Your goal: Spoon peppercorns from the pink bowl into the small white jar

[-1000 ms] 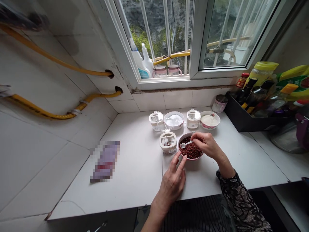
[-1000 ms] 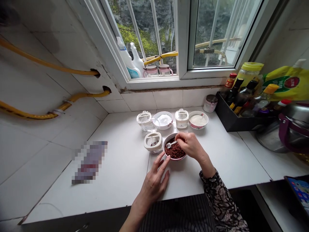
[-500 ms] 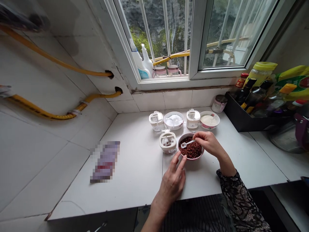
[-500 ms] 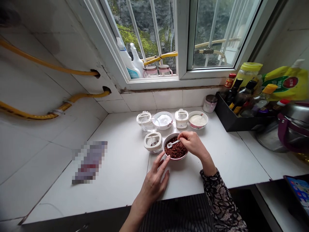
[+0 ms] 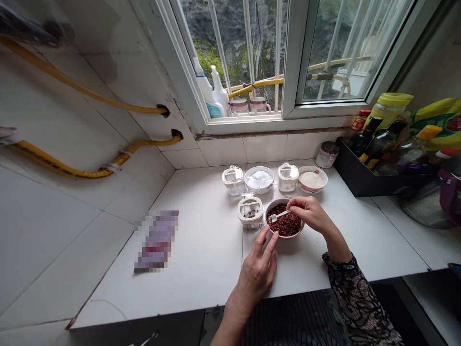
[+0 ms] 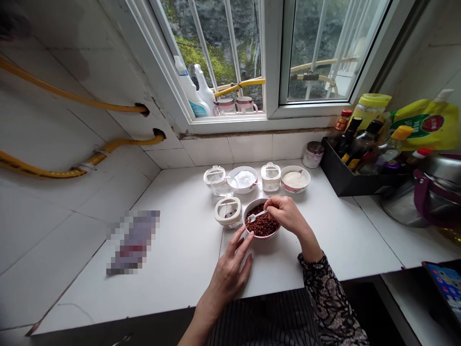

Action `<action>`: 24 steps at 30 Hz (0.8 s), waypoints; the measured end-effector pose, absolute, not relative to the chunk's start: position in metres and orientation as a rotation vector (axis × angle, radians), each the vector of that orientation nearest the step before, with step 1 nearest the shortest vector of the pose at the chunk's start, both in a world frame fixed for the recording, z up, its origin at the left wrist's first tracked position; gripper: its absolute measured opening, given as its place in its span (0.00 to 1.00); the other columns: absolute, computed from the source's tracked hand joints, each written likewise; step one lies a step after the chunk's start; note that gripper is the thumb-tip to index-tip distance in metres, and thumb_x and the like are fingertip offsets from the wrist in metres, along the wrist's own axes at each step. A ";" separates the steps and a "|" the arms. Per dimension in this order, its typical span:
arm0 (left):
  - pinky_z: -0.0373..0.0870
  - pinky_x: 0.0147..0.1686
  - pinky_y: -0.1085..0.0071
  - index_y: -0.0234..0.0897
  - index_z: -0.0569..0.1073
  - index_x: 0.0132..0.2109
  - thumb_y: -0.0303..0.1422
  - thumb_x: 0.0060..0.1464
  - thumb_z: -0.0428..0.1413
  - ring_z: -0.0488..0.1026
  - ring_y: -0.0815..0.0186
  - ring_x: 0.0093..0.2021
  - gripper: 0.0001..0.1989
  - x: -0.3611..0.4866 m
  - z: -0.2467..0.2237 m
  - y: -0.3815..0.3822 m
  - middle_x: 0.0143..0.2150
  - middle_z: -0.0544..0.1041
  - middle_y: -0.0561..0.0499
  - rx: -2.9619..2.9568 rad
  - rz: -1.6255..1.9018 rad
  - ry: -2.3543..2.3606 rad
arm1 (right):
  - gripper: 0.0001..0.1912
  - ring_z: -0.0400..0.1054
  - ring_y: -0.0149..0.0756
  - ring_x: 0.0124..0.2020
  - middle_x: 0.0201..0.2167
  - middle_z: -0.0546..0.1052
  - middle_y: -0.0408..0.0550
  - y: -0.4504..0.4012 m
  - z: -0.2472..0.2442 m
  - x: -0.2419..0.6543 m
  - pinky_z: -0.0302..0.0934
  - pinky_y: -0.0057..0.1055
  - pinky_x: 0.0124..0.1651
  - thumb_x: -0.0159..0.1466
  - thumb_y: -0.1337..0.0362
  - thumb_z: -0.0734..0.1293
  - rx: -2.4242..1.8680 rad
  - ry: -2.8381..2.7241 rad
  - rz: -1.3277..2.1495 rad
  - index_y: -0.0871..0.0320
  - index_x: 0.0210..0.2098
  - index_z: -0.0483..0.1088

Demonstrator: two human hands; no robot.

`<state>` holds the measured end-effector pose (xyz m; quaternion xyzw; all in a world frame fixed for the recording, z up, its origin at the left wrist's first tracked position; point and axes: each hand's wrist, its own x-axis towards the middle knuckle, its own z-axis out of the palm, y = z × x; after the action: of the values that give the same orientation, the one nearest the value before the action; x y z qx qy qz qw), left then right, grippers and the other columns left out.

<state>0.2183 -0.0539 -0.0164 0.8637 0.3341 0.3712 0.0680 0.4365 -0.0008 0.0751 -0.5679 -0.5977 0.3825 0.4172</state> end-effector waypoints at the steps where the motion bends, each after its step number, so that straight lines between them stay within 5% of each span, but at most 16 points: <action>1: 0.75 0.59 0.57 0.42 0.46 0.75 0.20 0.64 0.48 0.64 0.52 0.69 0.38 0.218 -0.016 -0.054 0.73 0.57 0.36 2.601 1.121 1.008 | 0.07 0.65 0.32 0.21 0.17 0.72 0.41 -0.001 0.075 0.437 0.59 0.29 0.27 0.55 0.63 0.64 -1.427 -1.498 0.969 0.58 0.26 0.74; 24: 0.74 0.60 0.57 0.40 0.48 0.75 0.19 0.64 0.48 0.62 0.53 0.70 0.36 0.220 -0.016 -0.054 0.70 0.59 0.35 2.602 1.153 1.004 | 0.09 0.62 0.29 0.18 0.15 0.73 0.42 0.003 0.078 0.441 0.54 0.27 0.22 0.51 0.59 0.68 -1.376 -1.269 1.096 0.59 0.26 0.75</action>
<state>0.2196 -0.0535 -0.0162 0.8606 0.3320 0.3813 0.0620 0.4410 0.0026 0.0781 -0.5607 -0.5172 0.4468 0.4674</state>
